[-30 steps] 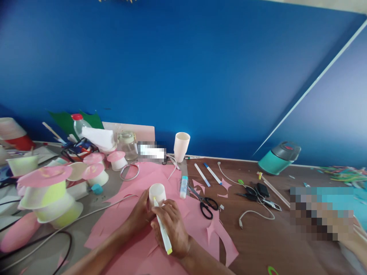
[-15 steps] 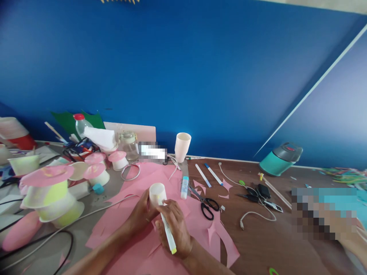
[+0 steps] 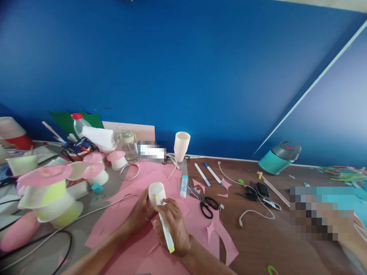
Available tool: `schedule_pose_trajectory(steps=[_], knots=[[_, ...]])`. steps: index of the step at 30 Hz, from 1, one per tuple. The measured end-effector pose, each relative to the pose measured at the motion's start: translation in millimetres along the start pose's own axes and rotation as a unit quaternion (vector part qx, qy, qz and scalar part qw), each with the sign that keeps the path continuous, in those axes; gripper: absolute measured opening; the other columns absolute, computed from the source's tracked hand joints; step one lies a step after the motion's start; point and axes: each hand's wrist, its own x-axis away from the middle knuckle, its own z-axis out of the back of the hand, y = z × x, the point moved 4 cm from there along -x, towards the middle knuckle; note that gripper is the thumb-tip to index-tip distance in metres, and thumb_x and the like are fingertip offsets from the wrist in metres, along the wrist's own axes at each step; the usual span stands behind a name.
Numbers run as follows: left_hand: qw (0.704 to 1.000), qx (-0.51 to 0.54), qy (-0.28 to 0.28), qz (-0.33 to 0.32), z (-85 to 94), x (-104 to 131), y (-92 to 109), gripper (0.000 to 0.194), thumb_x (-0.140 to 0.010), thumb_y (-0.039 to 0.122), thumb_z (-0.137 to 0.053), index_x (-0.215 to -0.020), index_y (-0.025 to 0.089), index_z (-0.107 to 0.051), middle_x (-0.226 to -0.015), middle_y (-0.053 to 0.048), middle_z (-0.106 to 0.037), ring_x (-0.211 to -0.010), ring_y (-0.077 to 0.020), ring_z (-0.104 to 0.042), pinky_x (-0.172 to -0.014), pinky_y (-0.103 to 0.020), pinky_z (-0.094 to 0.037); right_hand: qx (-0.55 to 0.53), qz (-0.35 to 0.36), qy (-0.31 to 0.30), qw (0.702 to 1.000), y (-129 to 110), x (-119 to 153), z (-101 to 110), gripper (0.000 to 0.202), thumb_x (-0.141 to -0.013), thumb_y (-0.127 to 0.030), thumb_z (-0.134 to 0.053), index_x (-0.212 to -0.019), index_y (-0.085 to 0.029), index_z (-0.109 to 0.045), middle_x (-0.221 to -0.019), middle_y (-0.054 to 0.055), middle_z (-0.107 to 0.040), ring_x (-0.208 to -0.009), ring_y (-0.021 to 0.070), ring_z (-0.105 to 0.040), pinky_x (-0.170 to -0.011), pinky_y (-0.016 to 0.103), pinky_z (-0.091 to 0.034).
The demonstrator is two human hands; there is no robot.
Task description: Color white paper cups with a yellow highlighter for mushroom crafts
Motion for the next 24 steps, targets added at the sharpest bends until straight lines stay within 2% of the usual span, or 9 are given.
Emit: schedule_pose_trajectory(steps=[4,8,11,13,16,19,24], knots=[[1.0,0.003,0.001,0.0,-0.1,0.1,-0.5,0.045,-0.075,0.041,-0.063,-0.111,0.018,-0.05,-0.101,-0.008,-0.059,-0.09,-0.024,-0.055,-0.08,-0.039,-0.046,-0.01,-0.008,0.008,1.0,1.8,3.9,0.3,0.025,-0.088,-0.019,-0.042,-0.112,-0.017,-0.051,-0.089,0.009,-0.063,-0.096,0.025,-0.06,-0.082,0.044,-0.054],[0.999,0.018,0.02,-0.019,1.9,0.5,-4.9,0.051,-0.072,0.041,-0.067,-0.114,0.016,-0.05,-0.107,-0.01,-0.057,-0.097,-0.0264,-0.054,-0.085,-0.04,-0.045,0.021,-0.033,0.046,0.998,4.3,10.0,2.8,0.032,-0.09,-0.02,-0.04,-0.122,-0.018,-0.046,-0.096,0.009,-0.062,-0.102,0.0275,-0.059,-0.081,0.044,-0.055],[0.999,0.022,0.039,-0.031,4.6,0.8,-4.5,0.051,-0.071,0.039,-0.068,-0.114,0.016,-0.051,-0.113,-0.011,-0.053,-0.106,-0.0283,-0.051,-0.091,-0.041,-0.043,0.016,-0.068,0.063,0.996,5.7,12.2,3.5,0.036,-0.091,-0.02,-0.039,-0.127,-0.019,-0.042,-0.094,0.01,-0.06,-0.096,0.0267,-0.061,-0.081,0.042,-0.055],[0.999,0.036,0.032,-0.025,4.8,0.9,-1.9,0.051,-0.072,0.04,-0.066,-0.115,0.016,-0.051,-0.111,-0.011,-0.054,-0.105,-0.028,-0.052,-0.09,-0.041,-0.043,-0.004,-0.086,0.058,0.995,5.8,12.9,2.2,0.037,-0.092,-0.02,-0.038,-0.129,-0.019,-0.041,-0.093,0.009,-0.059,-0.09,0.0242,-0.062,-0.08,0.04,-0.056],[0.996,0.089,-0.002,-0.026,3.8,1.0,5.1,0.053,-0.076,0.04,-0.063,-0.121,0.017,-0.045,-0.11,-0.009,-0.058,-0.101,-0.026,-0.055,-0.087,-0.039,-0.045,0.004,-0.104,0.048,0.993,5.8,14.7,-0.1,0.038,-0.092,-0.019,-0.04,-0.129,-0.019,-0.04,-0.098,0.008,-0.059,-0.092,0.0229,-0.061,-0.083,0.04,-0.055],[0.992,0.119,-0.023,-0.03,3.5,1.2,9.0,0.052,-0.081,0.04,-0.058,-0.125,0.019,-0.041,-0.112,-0.009,-0.06,-0.102,-0.0245,-0.056,-0.087,-0.037,-0.045,0.005,-0.107,0.045,0.993,6.5,17.0,-1.9,0.038,-0.09,-0.018,-0.041,-0.129,-0.018,-0.041,-0.1,0.009,-0.059,-0.093,0.023,-0.061,-0.084,0.04,-0.054],[0.998,0.061,-0.009,-0.018,2.9,0.7,2.1,0.056,-0.077,0.043,-0.062,-0.124,0.018,-0.044,-0.111,-0.01,-0.058,-0.1,-0.0257,-0.056,-0.085,-0.038,-0.046,0.004,-0.07,0.039,0.997,6.0,16.8,-3.4,0.042,-0.087,-0.017,-0.043,-0.129,-0.018,-0.042,-0.098,0.008,-0.061,-0.095,0.0237,-0.062,-0.083,0.039,-0.055]])
